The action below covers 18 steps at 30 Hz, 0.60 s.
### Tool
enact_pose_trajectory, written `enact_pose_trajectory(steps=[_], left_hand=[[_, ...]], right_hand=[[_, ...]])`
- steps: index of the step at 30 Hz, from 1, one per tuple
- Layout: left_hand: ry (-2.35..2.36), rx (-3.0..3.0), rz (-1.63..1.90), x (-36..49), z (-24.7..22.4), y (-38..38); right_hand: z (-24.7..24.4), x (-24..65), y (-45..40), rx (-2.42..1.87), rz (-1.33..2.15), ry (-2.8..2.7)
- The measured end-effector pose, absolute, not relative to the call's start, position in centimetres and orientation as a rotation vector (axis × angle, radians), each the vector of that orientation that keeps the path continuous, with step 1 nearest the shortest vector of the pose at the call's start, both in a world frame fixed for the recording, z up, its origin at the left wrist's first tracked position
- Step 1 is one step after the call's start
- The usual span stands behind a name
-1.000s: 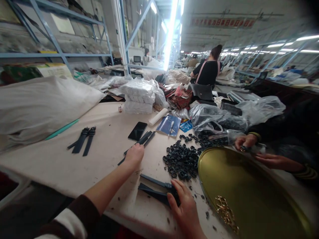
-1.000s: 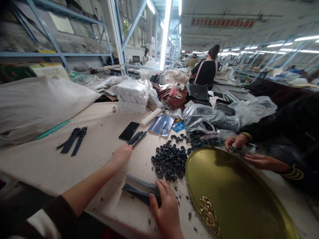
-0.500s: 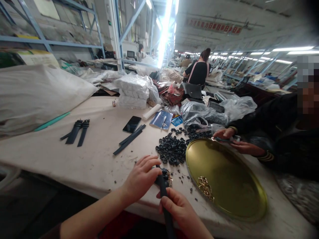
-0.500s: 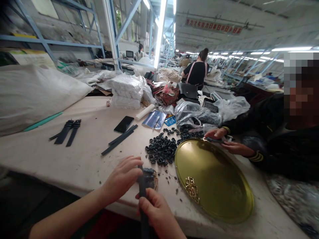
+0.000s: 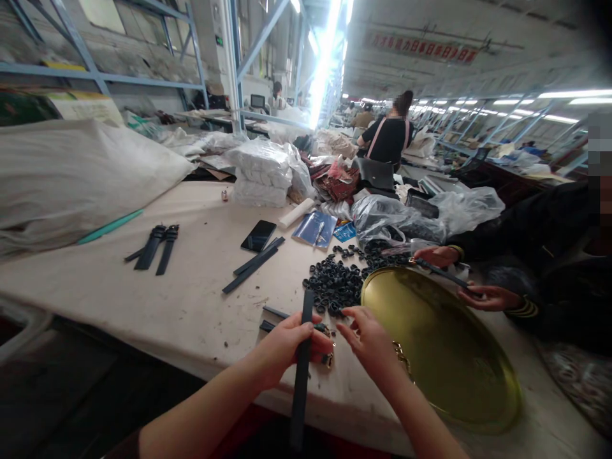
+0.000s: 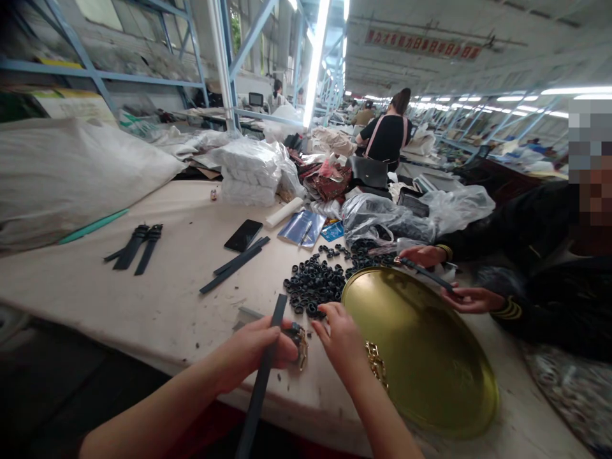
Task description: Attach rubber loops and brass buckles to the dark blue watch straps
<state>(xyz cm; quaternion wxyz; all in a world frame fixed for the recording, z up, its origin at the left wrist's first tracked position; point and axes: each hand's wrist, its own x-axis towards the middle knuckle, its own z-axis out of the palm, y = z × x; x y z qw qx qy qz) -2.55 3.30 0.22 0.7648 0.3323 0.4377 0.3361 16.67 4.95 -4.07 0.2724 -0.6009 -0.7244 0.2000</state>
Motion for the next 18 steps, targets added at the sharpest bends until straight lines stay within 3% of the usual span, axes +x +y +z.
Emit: enact_pose_trajectory(steps=[5, 10, 12, 16, 18], left_hand=[[0.872, 0.576, 0.640, -2.6, 0.2, 4.5], [0.865, 0.560, 0.581, -2.1, -0.3, 5.9], [0.876, 0.603, 0.545, -1.7, -0.6, 6.3], [0.922, 0.925, 0.424, -0.3, -1.5, 6.2], [0.951, 1.129, 0.402, 0.6, -2.0, 5.9]], right_hand=[[-6.6, 17.2, 8.9, -1.862, 0.169, -2.166], [-7.5, 17.3, 9.5, -1.881, 0.209, -2.130], [-7.2, 17.7, 9.0, -1.809, 0.449, -1.872], [-5.9, 17.6, 7.0, -1.450, 1.275, -0.925], [-5.4, 17.0, 5.9, -1.237, 1.484, -0.577]])
